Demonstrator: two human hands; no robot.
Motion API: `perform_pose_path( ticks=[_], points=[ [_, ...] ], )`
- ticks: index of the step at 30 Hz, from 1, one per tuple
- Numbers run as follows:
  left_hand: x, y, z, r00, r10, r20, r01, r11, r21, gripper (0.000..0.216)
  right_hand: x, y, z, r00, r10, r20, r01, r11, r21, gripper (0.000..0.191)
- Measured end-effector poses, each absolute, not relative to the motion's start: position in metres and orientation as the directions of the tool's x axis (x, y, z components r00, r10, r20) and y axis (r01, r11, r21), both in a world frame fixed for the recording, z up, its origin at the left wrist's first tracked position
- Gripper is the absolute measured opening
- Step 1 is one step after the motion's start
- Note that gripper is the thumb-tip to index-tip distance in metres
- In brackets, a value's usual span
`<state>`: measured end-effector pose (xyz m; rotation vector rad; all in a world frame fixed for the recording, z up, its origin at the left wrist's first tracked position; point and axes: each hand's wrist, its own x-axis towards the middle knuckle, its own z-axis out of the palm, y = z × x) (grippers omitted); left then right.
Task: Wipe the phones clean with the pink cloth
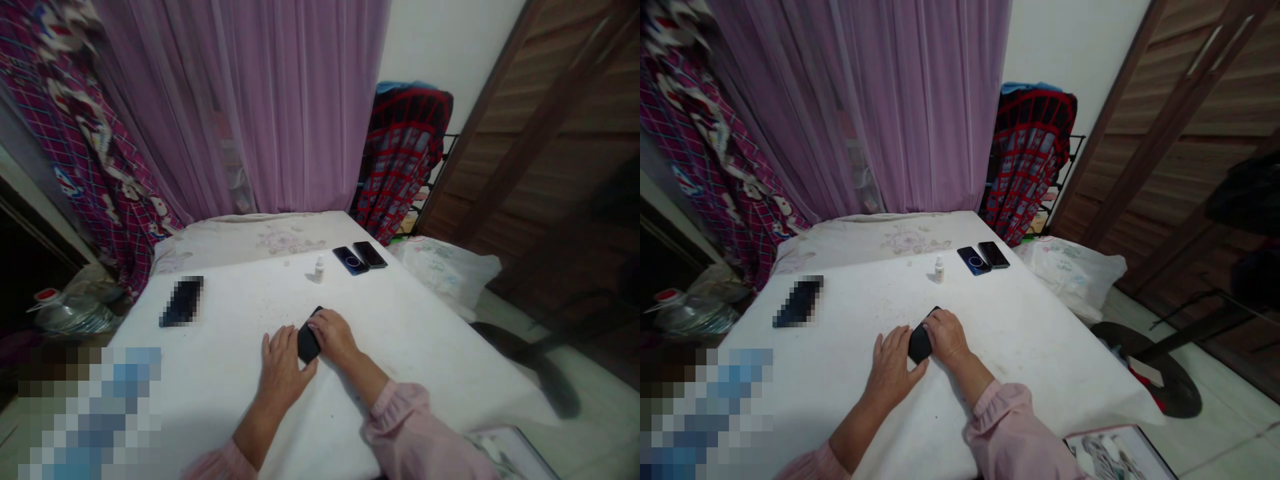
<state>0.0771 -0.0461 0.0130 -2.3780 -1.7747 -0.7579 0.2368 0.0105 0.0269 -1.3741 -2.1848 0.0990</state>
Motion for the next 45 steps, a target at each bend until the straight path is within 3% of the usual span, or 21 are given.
perform_pose_path(
  ticks=[5, 12, 15, 20, 24, 30, 36, 42, 45],
  points=[
    [0.077, -0.046, 0.010, 0.209, 0.881, 0.425, 0.920, -0.324, 0.219, 0.055, 0.248, 0.034, 0.026, -0.126, 0.903, 0.410, 0.888, 0.288, -0.360, 0.021],
    [0.074, -0.045, 0.001, 0.230, 0.858, 0.458, 0.922, -0.343, 0.179, 0.057, 0.230, 0.013, 0.022, -0.332, 0.822, 0.462, 0.757, 0.524, -0.389, 0.020],
    [0.073, -0.045, -0.002, 0.244, 0.864, 0.441, 0.921, -0.349, 0.174, 0.060, 0.231, 0.016, 0.023, -0.353, 0.818, 0.454, 0.746, 0.539, -0.392, 0.018],
    [0.072, -0.045, -0.004, 0.235, 0.876, 0.422, 0.924, -0.336, 0.183, 0.060, 0.248, 0.042, 0.021, -0.121, 0.896, 0.428, 0.824, 0.331, -0.459, 0.020],
    [0.071, -0.048, -0.006, 0.239, 0.866, 0.440, 0.921, -0.346, 0.180, 0.060, 0.254, 0.048, 0.017, -0.051, 0.897, 0.438, 0.793, 0.303, -0.528, 0.021],
    [0.070, -0.051, -0.006, 0.233, 0.862, 0.451, 0.925, -0.339, 0.169, 0.061, 0.245, 0.030, 0.019, -0.163, 0.870, 0.465, 0.800, 0.392, -0.454, 0.019],
    [0.073, -0.048, -0.003, 0.208, 0.864, 0.459, 0.931, -0.319, 0.178, 0.058, 0.228, 0.012, 0.021, -0.361, 0.808, 0.465, 0.700, 0.565, -0.437, 0.015],
    [0.077, -0.045, 0.002, 0.186, 0.874, 0.449, 0.935, -0.297, 0.192, 0.055, 0.251, 0.027, 0.018, -0.080, 0.871, 0.485, 0.797, 0.348, -0.494, 0.020],
    [0.079, -0.046, 0.007, 0.177, 0.885, 0.431, 0.936, -0.287, 0.204, 0.054, 0.253, 0.025, 0.016, -0.070, 0.864, 0.499, 0.774, 0.363, -0.519, 0.020]
  ],
)
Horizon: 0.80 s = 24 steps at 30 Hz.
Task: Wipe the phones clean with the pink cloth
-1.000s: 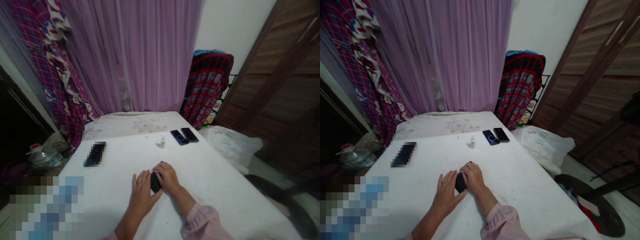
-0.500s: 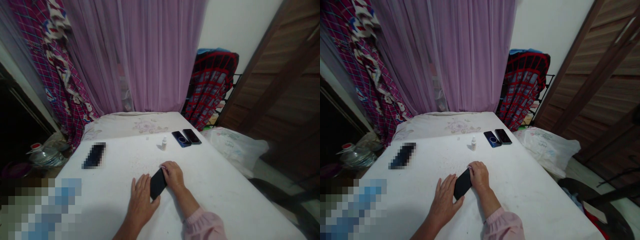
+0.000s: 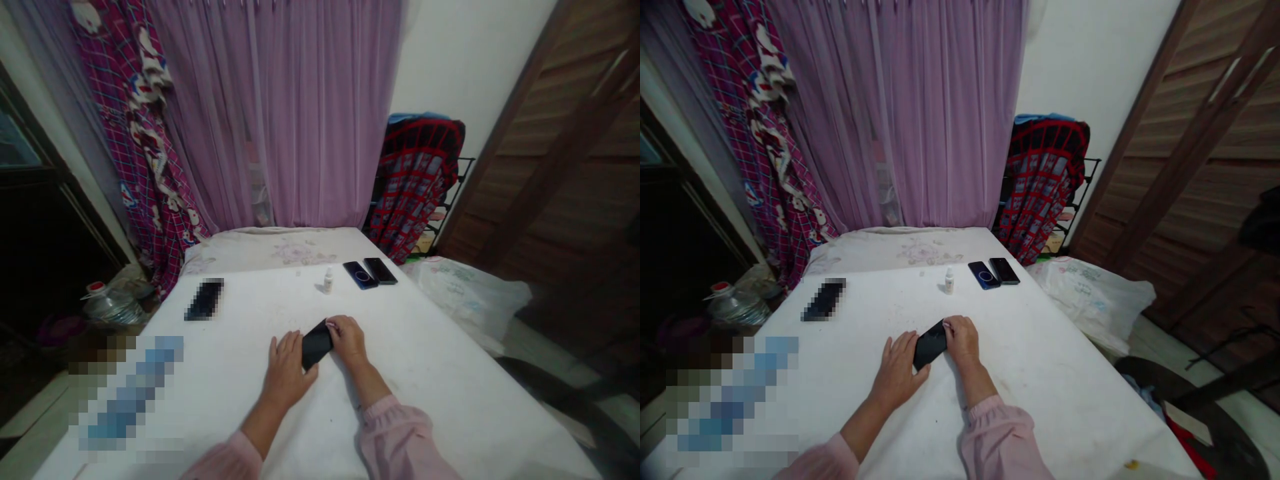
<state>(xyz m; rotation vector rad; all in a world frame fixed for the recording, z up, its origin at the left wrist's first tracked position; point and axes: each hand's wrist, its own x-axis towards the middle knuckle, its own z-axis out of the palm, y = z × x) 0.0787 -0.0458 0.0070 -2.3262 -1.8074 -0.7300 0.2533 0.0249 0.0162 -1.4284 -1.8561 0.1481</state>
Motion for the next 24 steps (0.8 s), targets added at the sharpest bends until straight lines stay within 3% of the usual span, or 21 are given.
perform_pose_path(
  ticks=[7, 14, 21, 24],
  points=[
    [0.077, -0.045, 0.011, 0.178, 0.907, 0.382, 0.940, -0.271, 0.206, 0.054, 0.240, 0.001, 0.010, -0.222, 0.812, 0.539, 0.658, 0.533, -0.532, 0.019],
    [0.075, -0.044, 0.004, 0.194, 0.894, 0.404, 0.939, -0.289, 0.188, 0.053, 0.259, 0.015, 0.008, 0.027, 0.849, 0.527, 0.776, 0.315, -0.546, 0.019],
    [0.072, -0.043, -0.001, 0.214, 0.904, 0.370, 0.941, -0.292, 0.170, 0.056, 0.240, -0.012, 0.003, -0.281, 0.720, 0.634, 0.586, 0.652, -0.481, 0.023],
    [0.071, -0.044, -0.003, 0.224, 0.893, 0.391, 0.939, -0.305, 0.157, 0.057, 0.247, -0.010, 0.002, -0.225, 0.748, 0.625, 0.614, 0.606, -0.505, 0.023]
  ],
)
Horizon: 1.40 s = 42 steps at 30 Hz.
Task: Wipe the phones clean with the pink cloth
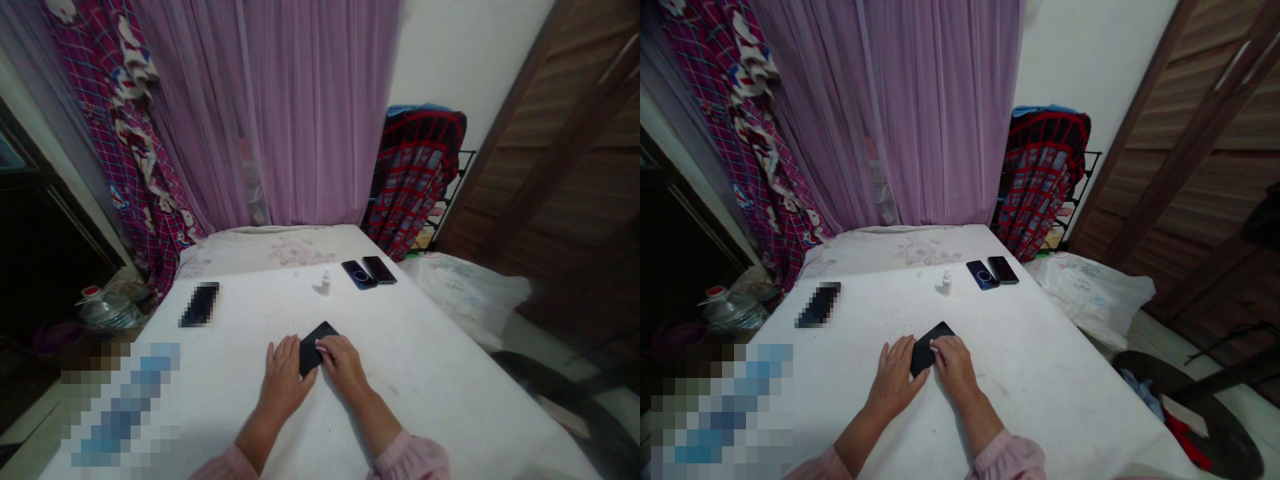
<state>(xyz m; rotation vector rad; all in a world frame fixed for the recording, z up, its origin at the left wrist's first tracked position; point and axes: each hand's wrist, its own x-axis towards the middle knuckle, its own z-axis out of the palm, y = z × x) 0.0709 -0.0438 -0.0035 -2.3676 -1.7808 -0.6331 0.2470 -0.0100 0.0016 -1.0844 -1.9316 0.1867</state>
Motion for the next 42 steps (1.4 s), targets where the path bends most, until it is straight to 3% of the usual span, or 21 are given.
perform_pose_path(
  ticks=[4, 9, 15, 22, 33, 42],
  points=[
    [0.070, -0.045, -0.004, 0.226, 0.890, 0.397, 0.937, -0.310, 0.160, 0.058, 0.267, 0.003, 0.001, -0.012, 0.816, 0.578, 0.724, 0.406, -0.558, 0.021],
    [0.070, -0.047, -0.004, 0.240, 0.879, 0.411, 0.932, -0.328, 0.157, 0.059, 0.273, 0.000, 0.003, 0.057, 0.841, 0.537, 0.724, 0.336, -0.603, 0.023],
    [0.066, -0.049, -0.011, 0.248, 0.867, 0.432, 0.933, -0.334, 0.134, 0.068, 0.270, -0.011, 0.007, 0.047, 0.865, 0.499, 0.677, 0.339, -0.653, 0.022],
    [0.076, -0.033, 0.003, 0.313, 0.898, 0.310, 0.913, -0.374, 0.164, 0.069, 0.274, -0.015, 0.008, 0.036, 0.880, 0.474, 0.658, 0.336, -0.674, 0.021],
    [0.080, -0.030, 0.005, 0.328, 0.874, 0.360, 0.885, -0.417, 0.206, 0.069, 0.249, 0.039, 0.020, -0.023, 0.930, 0.368, 0.698, 0.278, -0.660, 0.027],
    [0.084, -0.028, 0.008, 0.306, 0.886, 0.347, 0.891, -0.395, 0.223, 0.069, 0.276, 0.003, 0.018, 0.008, 0.954, 0.299, 0.685, 0.213, -0.697, 0.030]
  ],
)
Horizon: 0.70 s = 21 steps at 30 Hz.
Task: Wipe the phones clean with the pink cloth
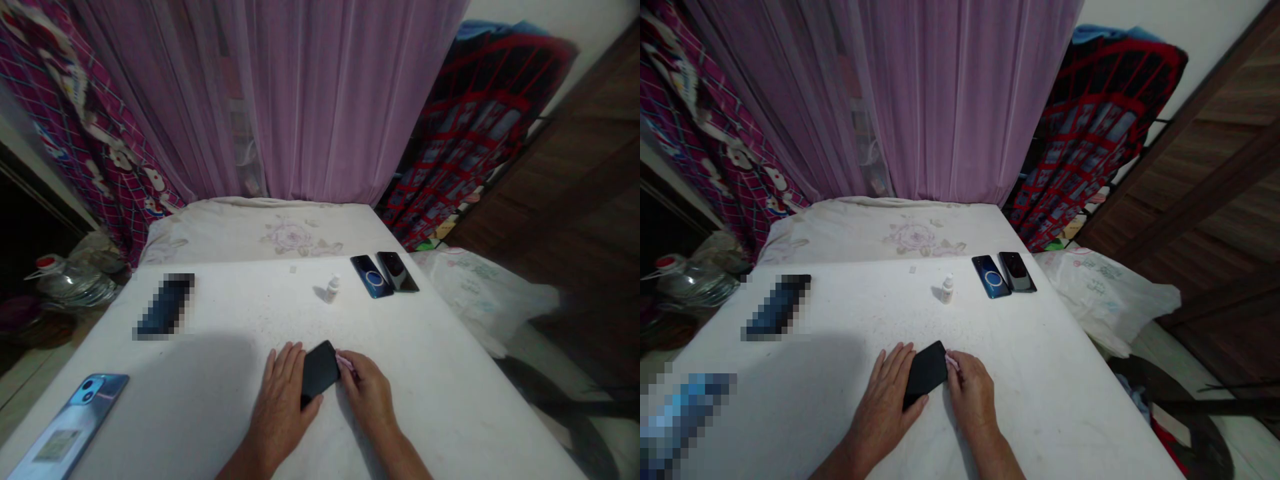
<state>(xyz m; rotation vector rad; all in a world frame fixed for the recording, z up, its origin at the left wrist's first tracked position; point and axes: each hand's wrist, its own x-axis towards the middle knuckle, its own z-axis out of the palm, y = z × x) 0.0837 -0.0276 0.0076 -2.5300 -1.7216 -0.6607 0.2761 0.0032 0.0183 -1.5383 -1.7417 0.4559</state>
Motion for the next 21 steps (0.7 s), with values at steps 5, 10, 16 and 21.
perform_pose_path(
  ticks=[5, 10, 16, 21],
  points=[
    [0.082, -0.026, 0.005, 0.323, 0.887, 0.331, 0.885, -0.407, 0.225, 0.068, 0.259, 0.027, 0.018, 0.003, 0.945, 0.327, 0.702, 0.231, -0.674, 0.029],
    [0.081, -0.024, 0.001, 0.312, 0.882, 0.355, 0.885, -0.405, 0.228, 0.065, 0.251, 0.040, 0.021, -0.024, 0.942, 0.335, 0.709, 0.252, -0.658, 0.027],
    [0.082, -0.021, -0.002, 0.305, 0.884, 0.354, 0.889, -0.398, 0.227, 0.064, 0.275, 0.008, 0.019, -0.002, 0.941, 0.339, 0.702, 0.243, -0.670, 0.030],
    [0.081, -0.019, -0.005, 0.307, 0.881, 0.359, 0.887, -0.401, 0.227, 0.066, 0.274, 0.007, 0.016, 0.006, 0.940, 0.342, 0.703, 0.239, -0.669, 0.028]
  ],
)
